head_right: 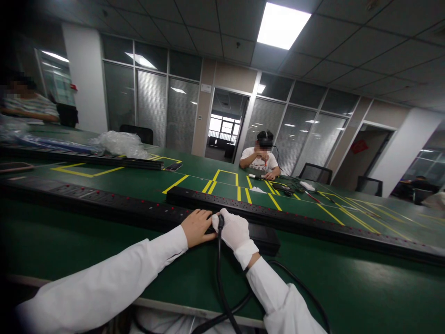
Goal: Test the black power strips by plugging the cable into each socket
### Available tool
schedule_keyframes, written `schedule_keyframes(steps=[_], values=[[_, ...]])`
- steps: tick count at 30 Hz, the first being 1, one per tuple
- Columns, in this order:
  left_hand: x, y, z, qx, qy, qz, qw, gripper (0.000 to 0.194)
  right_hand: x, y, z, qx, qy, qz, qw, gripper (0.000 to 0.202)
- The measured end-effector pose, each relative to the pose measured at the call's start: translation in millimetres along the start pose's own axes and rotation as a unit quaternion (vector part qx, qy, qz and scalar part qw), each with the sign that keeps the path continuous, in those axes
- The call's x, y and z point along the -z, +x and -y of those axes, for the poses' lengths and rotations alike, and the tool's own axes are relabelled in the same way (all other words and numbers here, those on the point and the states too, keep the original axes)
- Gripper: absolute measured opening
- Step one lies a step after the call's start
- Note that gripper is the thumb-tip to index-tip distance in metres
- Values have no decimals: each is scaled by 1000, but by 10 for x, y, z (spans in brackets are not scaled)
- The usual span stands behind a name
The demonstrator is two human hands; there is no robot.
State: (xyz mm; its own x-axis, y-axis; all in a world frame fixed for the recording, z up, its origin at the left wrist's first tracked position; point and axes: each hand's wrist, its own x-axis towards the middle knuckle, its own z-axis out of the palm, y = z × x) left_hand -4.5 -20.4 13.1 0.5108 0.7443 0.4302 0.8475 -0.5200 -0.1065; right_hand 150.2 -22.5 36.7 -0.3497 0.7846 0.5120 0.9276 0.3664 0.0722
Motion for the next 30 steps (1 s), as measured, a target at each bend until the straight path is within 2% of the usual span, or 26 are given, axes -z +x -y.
schedule_keyframes(steps=[5, 11, 18, 30], values=[[-6, -2, 3, 0, 0, -6, 1000, 59, -9, 8, -7, 2, 6, -5, 1000, 37], [0, 3, -3, 5, -1, -14, 1000, 53, -26, 59, -47, -21, 28, 22, 999, 34], [-14, 4, -8, 0, 5, -18, 1000, 52, -52, 11, -48, 7, 14, -21, 1000, 33], [-33, -3, 2, -5, 8, -16, 1000, 61, -34, -18, -37, 9, 12, -25, 1000, 30]])
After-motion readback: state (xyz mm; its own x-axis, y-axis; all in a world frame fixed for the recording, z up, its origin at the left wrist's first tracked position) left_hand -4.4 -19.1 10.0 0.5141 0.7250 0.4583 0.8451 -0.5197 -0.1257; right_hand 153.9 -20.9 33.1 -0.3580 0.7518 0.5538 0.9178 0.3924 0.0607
